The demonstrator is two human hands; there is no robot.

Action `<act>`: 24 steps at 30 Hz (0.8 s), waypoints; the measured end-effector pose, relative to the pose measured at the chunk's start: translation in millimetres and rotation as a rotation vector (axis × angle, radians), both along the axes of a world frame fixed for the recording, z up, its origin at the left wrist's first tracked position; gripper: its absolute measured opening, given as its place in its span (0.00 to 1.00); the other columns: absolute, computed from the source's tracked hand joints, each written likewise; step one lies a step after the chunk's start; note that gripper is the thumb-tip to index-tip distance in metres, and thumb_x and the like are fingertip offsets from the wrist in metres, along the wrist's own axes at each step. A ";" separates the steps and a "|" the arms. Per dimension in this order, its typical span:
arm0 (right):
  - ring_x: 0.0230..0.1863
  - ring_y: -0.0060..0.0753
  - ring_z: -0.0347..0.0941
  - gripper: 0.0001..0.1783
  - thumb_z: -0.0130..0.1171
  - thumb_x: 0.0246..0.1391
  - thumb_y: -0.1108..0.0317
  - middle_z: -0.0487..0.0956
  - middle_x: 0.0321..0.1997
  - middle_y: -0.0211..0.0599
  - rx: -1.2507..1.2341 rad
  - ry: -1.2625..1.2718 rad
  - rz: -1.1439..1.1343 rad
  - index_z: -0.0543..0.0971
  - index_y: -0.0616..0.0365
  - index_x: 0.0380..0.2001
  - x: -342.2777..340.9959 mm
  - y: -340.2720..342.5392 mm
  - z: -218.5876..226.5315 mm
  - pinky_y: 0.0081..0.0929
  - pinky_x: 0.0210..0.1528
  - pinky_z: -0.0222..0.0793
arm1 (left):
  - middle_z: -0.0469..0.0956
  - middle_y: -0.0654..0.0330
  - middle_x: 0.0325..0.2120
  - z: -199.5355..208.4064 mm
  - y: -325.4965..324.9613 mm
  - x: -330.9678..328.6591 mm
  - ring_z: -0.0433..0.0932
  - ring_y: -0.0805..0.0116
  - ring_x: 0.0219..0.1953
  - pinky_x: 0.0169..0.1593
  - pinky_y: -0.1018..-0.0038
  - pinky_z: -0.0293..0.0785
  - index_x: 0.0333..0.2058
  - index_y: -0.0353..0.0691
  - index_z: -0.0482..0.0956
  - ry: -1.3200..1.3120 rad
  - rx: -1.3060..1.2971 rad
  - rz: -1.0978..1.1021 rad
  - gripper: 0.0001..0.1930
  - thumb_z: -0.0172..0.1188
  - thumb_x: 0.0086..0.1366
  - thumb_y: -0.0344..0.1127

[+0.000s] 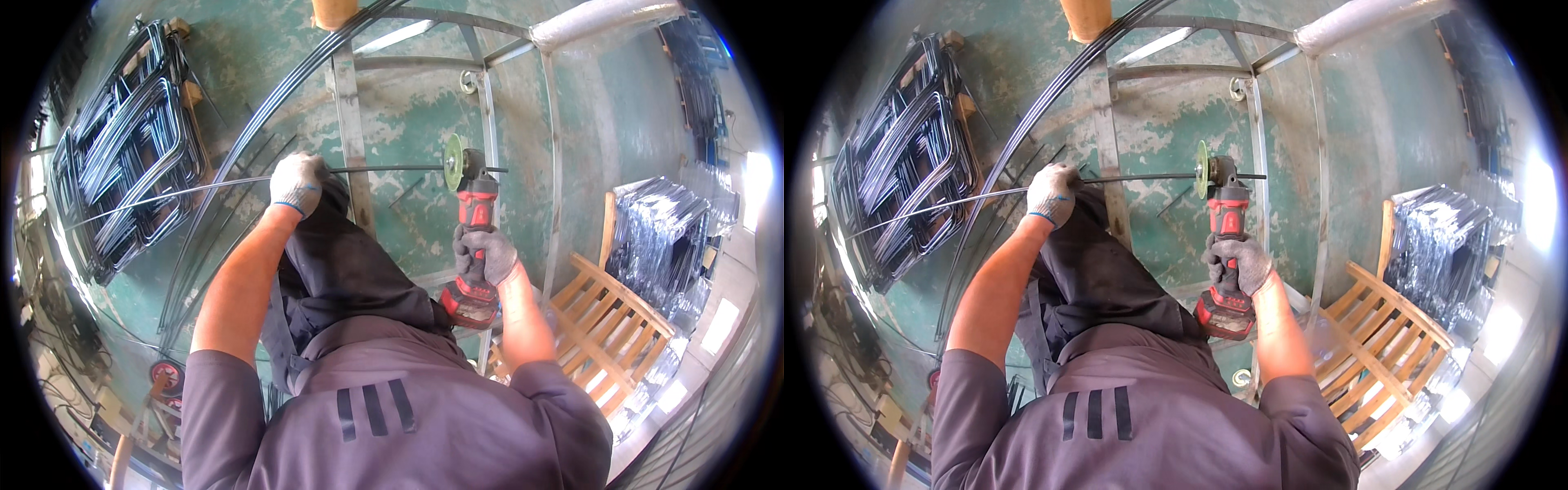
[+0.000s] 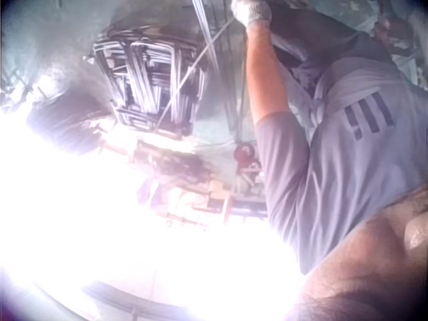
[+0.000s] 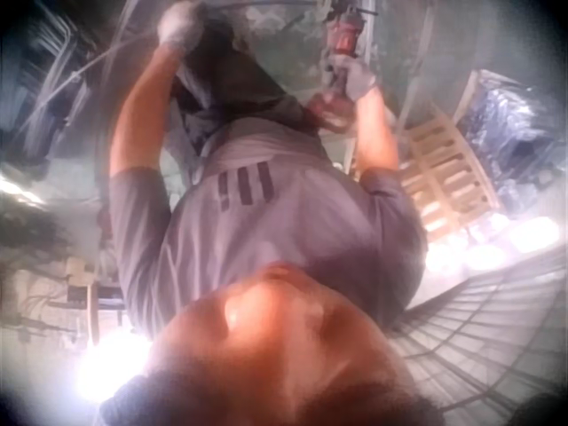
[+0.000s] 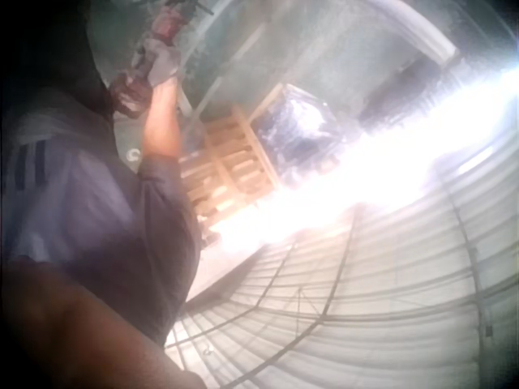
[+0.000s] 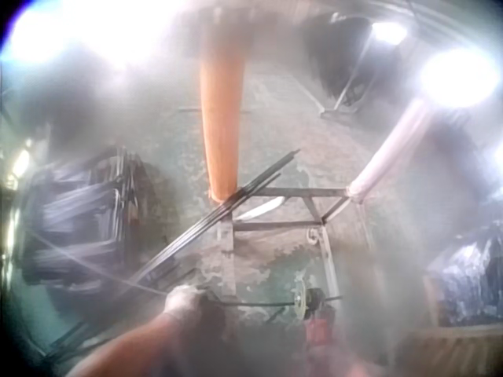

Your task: The person uses a handheld angle grinder to cut multiple metal rods on a metal frame. After cutting, they gather the cut pieces from the floor and carry them to a nearby area.

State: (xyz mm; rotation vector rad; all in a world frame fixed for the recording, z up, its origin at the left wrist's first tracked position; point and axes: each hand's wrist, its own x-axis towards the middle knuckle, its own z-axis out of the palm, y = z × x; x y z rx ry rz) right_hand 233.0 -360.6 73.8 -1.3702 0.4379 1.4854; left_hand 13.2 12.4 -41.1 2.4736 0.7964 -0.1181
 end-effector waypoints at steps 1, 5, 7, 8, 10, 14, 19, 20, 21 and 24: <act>0.27 0.31 0.77 0.11 0.61 0.61 0.72 0.81 0.33 0.35 -0.004 0.002 -0.002 0.81 0.59 0.47 -0.7 0.6 1.8 0.32 0.31 0.76 | 0.87 0.48 0.42 1.9 -0.9 -0.8 0.85 0.41 0.52 0.56 0.51 0.82 0.38 0.47 0.91 -0.019 -0.012 0.031 0.07 0.64 0.68 0.35; 0.26 0.31 0.77 0.12 0.62 0.59 0.72 0.81 0.33 0.36 -0.002 0.000 -0.004 0.81 0.60 0.47 -3.7 -1.0 1.9 0.32 0.31 0.77 | 0.87 0.48 0.41 3.0 -3.0 2.1 0.84 0.41 0.52 0.56 0.50 0.82 0.38 0.46 0.90 -0.034 -0.002 0.075 0.06 0.65 0.67 0.37; 0.26 0.31 0.77 0.13 0.62 0.58 0.72 0.82 0.33 0.36 0.008 -0.008 0.001 0.81 0.61 0.46 -4.6 -0.4 0.9 0.32 0.31 0.77 | 0.86 0.49 0.39 -0.4 -4.0 1.5 0.83 0.42 0.50 0.54 0.51 0.81 0.35 0.43 0.88 -0.085 0.009 0.084 0.04 0.70 0.64 0.34; 0.25 0.31 0.77 0.13 0.62 0.58 0.72 0.82 0.33 0.36 0.012 -0.014 0.007 0.81 0.61 0.46 -4.9 0.9 1.6 0.32 0.31 0.78 | 0.85 0.50 0.38 -2.0 -4.5 0.8 0.83 0.42 0.49 0.53 0.51 0.80 0.34 0.42 0.87 -0.111 0.015 0.089 0.04 0.72 0.63 0.33; 0.25 0.31 0.77 0.13 0.62 0.58 0.72 0.81 0.32 0.36 0.011 -0.022 0.011 0.81 0.61 0.46 -5.8 2.4 2.9 0.33 0.31 0.78 | 0.85 0.49 0.38 0.6 -5.9 1.9 0.83 0.42 0.50 0.54 0.51 0.80 0.34 0.42 0.86 -0.095 0.032 0.109 0.04 0.73 0.61 0.32; 0.25 0.31 0.78 0.13 0.62 0.58 0.72 0.82 0.32 0.36 0.001 -0.031 0.009 0.81 0.62 0.46 -6.0 3.8 3.1 0.33 0.31 0.79 | 0.84 0.49 0.39 8.8 -4.1 6.1 0.82 0.41 0.50 0.55 0.51 0.79 0.34 0.41 0.86 -0.092 0.038 0.130 0.05 0.74 0.60 0.30; 0.25 0.30 0.78 0.13 0.62 0.58 0.72 0.82 0.32 0.36 -0.004 -0.028 0.010 0.81 0.61 0.47 -6.4 4.7 2.3 0.34 0.31 0.79 | 0.86 0.46 0.44 0.2 1.8 4.9 0.83 0.41 0.54 0.58 0.51 0.81 0.41 0.42 0.88 0.015 -0.017 0.115 0.08 0.72 0.64 0.36; 0.26 0.30 0.78 0.13 0.62 0.59 0.72 0.82 0.32 0.36 0.008 -0.030 0.012 0.81 0.61 0.47 -6.2 4.7 1.5 0.34 0.31 0.79 | 0.86 0.46 0.45 -0.9 2.3 4.9 0.83 0.41 0.54 0.58 0.51 0.81 0.41 0.42 0.88 0.028 -0.035 0.114 0.09 0.72 0.64 0.36; 0.26 0.30 0.78 0.13 0.62 0.59 0.72 0.82 0.33 0.36 0.019 -0.030 0.013 0.81 0.61 0.47 -6.3 4.8 1.3 0.34 0.31 0.79 | 0.86 0.46 0.45 -2.3 3.0 4.0 0.83 0.41 0.54 0.58 0.51 0.81 0.43 0.43 0.89 0.024 -0.045 0.107 0.09 0.72 0.65 0.36; 0.26 0.30 0.78 0.13 0.62 0.59 0.72 0.82 0.33 0.36 -0.007 -0.058 0.006 0.81 0.61 0.47 -8.2 8.0 3.1 0.33 0.31 0.79 | 0.87 0.46 0.43 -2.6 3.3 3.0 0.84 0.40 0.53 0.57 0.51 0.80 0.44 0.42 0.89 -0.009 -0.076 0.094 0.10 0.73 0.64 0.34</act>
